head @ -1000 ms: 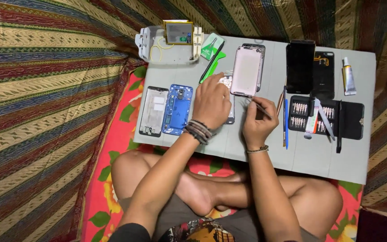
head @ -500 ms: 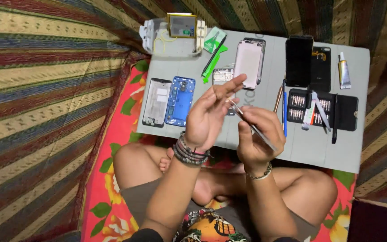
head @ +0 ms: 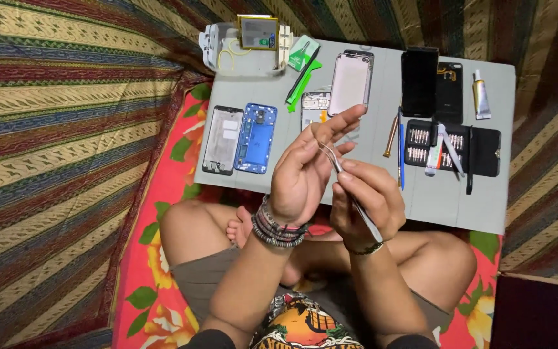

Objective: The person is using precision tools to disassemble and manipulate internal components of a smartphone, specifically focusing on ribbon cables and small brackets.

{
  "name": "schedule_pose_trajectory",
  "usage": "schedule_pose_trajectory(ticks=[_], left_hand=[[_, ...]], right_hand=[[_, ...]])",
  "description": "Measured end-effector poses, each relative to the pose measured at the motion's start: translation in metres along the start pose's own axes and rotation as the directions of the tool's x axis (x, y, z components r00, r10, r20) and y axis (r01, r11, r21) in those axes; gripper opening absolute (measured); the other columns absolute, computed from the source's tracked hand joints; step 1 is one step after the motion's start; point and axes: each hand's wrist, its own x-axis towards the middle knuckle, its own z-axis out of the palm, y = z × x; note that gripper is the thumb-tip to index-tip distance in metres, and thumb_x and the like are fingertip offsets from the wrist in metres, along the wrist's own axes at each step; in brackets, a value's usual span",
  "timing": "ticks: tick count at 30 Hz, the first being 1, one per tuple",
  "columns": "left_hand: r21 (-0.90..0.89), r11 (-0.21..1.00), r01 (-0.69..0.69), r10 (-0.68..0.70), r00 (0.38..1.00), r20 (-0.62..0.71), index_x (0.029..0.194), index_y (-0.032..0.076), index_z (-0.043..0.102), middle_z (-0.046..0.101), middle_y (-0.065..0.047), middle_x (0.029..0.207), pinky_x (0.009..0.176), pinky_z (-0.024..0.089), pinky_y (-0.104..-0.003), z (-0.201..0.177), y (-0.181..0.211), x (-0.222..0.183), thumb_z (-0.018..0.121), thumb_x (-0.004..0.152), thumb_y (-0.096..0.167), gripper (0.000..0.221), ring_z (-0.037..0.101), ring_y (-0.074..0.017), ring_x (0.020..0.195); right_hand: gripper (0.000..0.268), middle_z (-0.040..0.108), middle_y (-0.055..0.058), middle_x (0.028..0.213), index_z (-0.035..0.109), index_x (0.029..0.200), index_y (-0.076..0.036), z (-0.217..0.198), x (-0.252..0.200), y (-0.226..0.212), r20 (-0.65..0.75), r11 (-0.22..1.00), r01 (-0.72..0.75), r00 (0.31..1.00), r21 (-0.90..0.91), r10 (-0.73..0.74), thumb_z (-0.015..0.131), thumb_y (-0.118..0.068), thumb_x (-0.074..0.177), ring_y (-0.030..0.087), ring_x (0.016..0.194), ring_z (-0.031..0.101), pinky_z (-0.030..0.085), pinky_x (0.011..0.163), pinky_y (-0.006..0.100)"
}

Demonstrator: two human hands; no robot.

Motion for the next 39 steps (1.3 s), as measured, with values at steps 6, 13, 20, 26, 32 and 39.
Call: schedule_pose_trajectory(ticks=[6,13,20,26,32,39], left_hand=[[0.304,0.949,-0.083,0.093,0.995,-0.018,0.098,0.013,0.042,0.042,-0.027,0.157,0.112,0.035,-0.037,0.001,0.004,0.000,0.041,0.104,0.020,0.009,0.038,-0.0315,0.146],[0.479,0.864,-0.157,0.193,0.981,-0.027,0.094,0.010,0.044,0.044,-0.027,0.155,0.116,0.031,-0.041,-0.010,-0.003,-0.002,0.046,0.104,0.019,0.013,0.038,-0.0358,0.147],[0.748,0.644,-0.157,0.248,0.969,-0.011,0.090,0.007,0.049,0.049,-0.027,0.148,0.113,0.034,-0.049,-0.026,-0.003,0.000,0.045,0.102,0.010,0.013,0.044,-0.0424,0.142],[0.723,0.685,-0.087,0.193,0.979,-0.066,0.092,0.006,0.051,0.054,-0.024,0.143,0.110,0.035,-0.046,-0.057,-0.026,0.003,0.048,0.101,0.009,0.010,0.049,-0.0370,0.137],[0.713,0.701,-0.002,0.166,0.973,-0.160,0.103,0.009,0.056,0.058,-0.016,0.140,0.105,0.034,-0.037,-0.088,-0.037,-0.005,0.051,0.103,0.015,0.008,0.051,-0.0244,0.130],[0.982,-0.186,0.002,0.240,0.970,0.043,0.144,0.009,0.047,0.046,-0.017,0.149,0.120,0.023,-0.060,-0.136,-0.067,-0.028,0.066,0.092,0.017,0.055,0.038,-0.0404,0.143]], right_hand=[[0.009,0.073,0.030,0.089,0.077,0.089,0.012,0.000,0.009,0.000,-0.001,0.997,0.079,0.997,0.005,-0.079,0.080,0.003,0.087,0.037,0.074,0.074,0.064,0.064,0.046],[0.011,0.073,0.029,0.086,0.077,0.088,0.011,0.001,0.010,-0.001,0.015,0.996,0.084,0.996,-0.021,-0.084,0.080,0.000,0.090,0.035,0.070,0.072,0.063,0.064,0.044],[0.014,0.074,0.022,0.082,0.077,0.091,0.008,0.003,0.001,0.004,0.066,0.995,-0.017,0.998,-0.102,0.024,0.077,-0.005,0.094,0.034,0.066,0.072,0.060,0.059,0.043],[0.011,0.072,0.023,0.082,0.073,0.094,0.010,0.002,-0.026,0.021,-0.032,0.971,-0.239,0.971,-0.011,0.239,0.075,-0.001,0.095,0.031,0.068,0.071,0.059,0.062,0.040],[0.016,0.070,0.025,0.083,0.069,0.092,0.012,-0.004,-0.047,0.037,-0.073,0.940,-0.339,0.939,-0.035,0.336,0.072,-0.001,0.099,0.034,0.064,0.072,0.058,0.057,0.039],[0.010,0.067,0.023,0.086,0.069,0.098,0.014,-0.009,-0.097,0.061,-0.057,0.877,-0.471,0.882,-0.097,0.468,0.068,0.005,0.103,0.033,0.067,0.073,0.057,0.056,0.037]])
